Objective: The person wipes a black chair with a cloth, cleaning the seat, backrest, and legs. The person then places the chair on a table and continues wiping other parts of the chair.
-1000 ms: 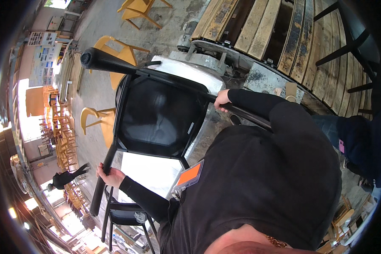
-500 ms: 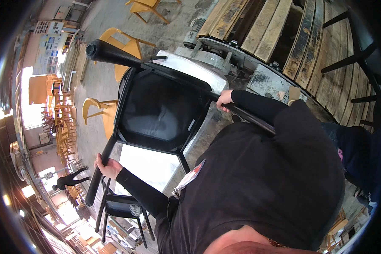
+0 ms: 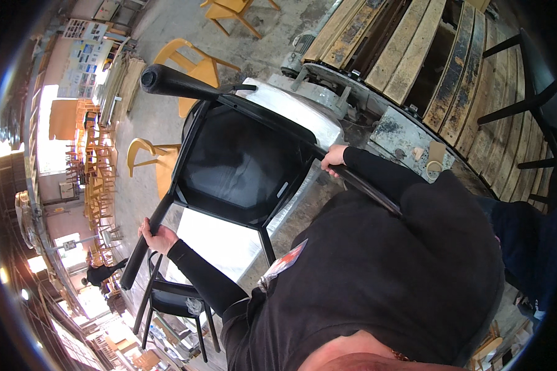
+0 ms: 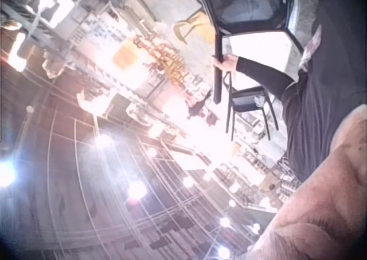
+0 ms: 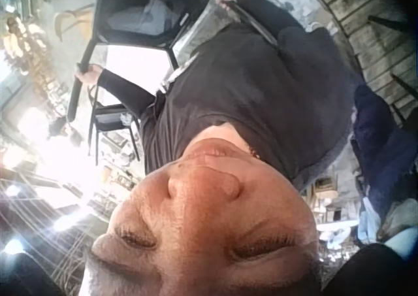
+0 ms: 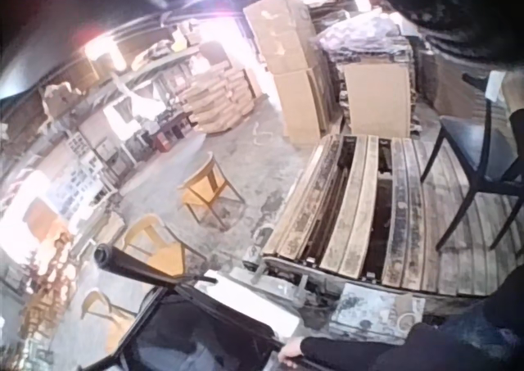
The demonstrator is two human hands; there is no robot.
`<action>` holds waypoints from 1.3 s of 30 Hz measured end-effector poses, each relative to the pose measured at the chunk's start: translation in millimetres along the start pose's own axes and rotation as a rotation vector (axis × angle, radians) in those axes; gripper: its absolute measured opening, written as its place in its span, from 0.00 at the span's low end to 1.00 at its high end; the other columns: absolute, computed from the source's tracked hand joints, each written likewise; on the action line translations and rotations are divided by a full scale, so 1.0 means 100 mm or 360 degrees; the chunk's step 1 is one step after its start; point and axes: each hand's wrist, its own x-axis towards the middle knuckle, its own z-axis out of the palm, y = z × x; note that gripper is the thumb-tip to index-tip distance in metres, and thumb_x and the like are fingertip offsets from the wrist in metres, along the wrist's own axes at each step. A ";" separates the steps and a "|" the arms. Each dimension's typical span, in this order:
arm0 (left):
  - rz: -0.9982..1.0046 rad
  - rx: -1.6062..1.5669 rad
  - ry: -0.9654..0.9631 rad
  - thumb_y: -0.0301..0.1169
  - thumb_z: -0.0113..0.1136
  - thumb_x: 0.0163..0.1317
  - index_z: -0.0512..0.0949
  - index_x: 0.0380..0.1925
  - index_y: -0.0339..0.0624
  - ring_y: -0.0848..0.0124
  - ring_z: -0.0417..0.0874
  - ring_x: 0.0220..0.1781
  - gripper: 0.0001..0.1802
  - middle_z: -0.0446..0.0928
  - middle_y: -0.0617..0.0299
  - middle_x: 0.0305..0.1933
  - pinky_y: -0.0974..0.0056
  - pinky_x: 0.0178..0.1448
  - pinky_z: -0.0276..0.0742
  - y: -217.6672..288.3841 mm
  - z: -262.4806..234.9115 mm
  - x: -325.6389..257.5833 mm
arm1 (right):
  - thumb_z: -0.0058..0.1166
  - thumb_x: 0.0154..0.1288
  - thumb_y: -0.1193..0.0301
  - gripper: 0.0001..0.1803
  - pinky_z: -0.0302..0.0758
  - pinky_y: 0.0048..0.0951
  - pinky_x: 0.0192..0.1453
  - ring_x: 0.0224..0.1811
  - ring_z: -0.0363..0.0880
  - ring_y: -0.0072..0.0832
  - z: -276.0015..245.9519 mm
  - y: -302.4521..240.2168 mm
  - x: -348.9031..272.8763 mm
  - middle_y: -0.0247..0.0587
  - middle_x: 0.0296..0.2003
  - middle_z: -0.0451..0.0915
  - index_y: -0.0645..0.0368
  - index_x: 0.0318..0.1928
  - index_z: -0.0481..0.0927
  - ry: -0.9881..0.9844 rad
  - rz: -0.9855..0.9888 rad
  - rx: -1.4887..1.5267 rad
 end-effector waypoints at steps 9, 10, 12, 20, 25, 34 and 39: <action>0.0032 0.0081 -0.0101 0.22 0.60 0.59 0.76 0.30 0.39 0.67 0.82 0.46 0.02 0.80 0.57 0.36 0.63 0.57 0.73 -0.11 0.04 0.14 | 0.60 0.57 0.74 0.08 0.77 0.33 0.21 0.17 0.79 0.31 -0.04 -0.11 0.10 0.44 0.20 0.80 0.67 0.27 0.80 -0.0013 0.0016 -0.0102; 0.0067 0.0101 -0.0158 0.22 0.60 0.59 0.76 0.30 0.39 0.67 0.82 0.46 0.03 0.80 0.58 0.36 0.63 0.57 0.73 -0.12 0.04 0.14 | 0.59 0.58 0.73 0.08 0.77 0.33 0.21 0.17 0.79 0.31 -0.03 -0.11 0.11 0.43 0.20 0.80 0.66 0.26 0.79 -0.0067 -0.0061 -0.0063; 0.0037 0.0214 0.0174 0.22 0.61 0.58 0.76 0.31 0.40 0.67 0.81 0.45 0.04 0.80 0.59 0.36 0.63 0.58 0.73 -0.12 0.04 0.12 | 0.58 0.60 0.73 0.09 0.78 0.33 0.22 0.17 0.79 0.31 -0.03 -0.11 0.12 0.43 0.20 0.79 0.66 0.26 0.79 -0.0013 0.0015 -0.0109; 0.0047 0.0479 -0.0107 0.23 0.64 0.59 0.77 0.36 0.45 0.74 0.78 0.47 0.08 0.79 0.65 0.39 0.66 0.57 0.70 -0.18 -0.04 0.05 | 0.59 0.63 0.72 0.09 0.80 0.33 0.24 0.19 0.77 0.26 -0.04 -0.13 0.17 0.38 0.21 0.77 0.63 0.28 0.77 -0.0176 0.0035 -0.0104; -0.0374 0.1415 -0.0043 0.35 0.68 0.60 0.78 0.50 0.42 0.74 0.81 0.44 0.19 0.83 0.62 0.40 0.67 0.50 0.74 0.07 -0.27 -0.09 | 0.57 0.65 0.66 0.12 0.78 0.32 0.24 0.17 0.76 0.29 -0.06 -0.07 0.17 0.37 0.19 0.77 0.60 0.27 0.76 -0.0141 0.0109 0.0004; -0.0809 0.1674 -0.0787 0.37 0.63 0.65 0.73 0.61 0.45 0.75 0.84 0.42 0.25 0.85 0.61 0.42 0.67 0.44 0.78 0.51 -1.92 -1.70 | 0.51 0.70 0.46 0.22 0.73 0.32 0.25 0.21 0.75 0.27 -0.08 0.13 -0.33 0.35 0.26 0.77 0.53 0.40 0.75 -0.0458 0.0044 0.0259; -0.1269 0.1253 0.0233 0.24 0.56 0.60 0.80 0.45 0.38 0.71 0.85 0.30 0.13 0.84 0.58 0.31 0.66 0.31 0.80 0.90 -3.15 -3.55 | 0.46 0.71 0.47 0.18 0.72 0.32 0.28 0.23 0.70 0.26 -0.10 1.21 -0.38 0.29 0.26 0.73 0.48 0.42 0.76 0.0192 -0.0196 0.0454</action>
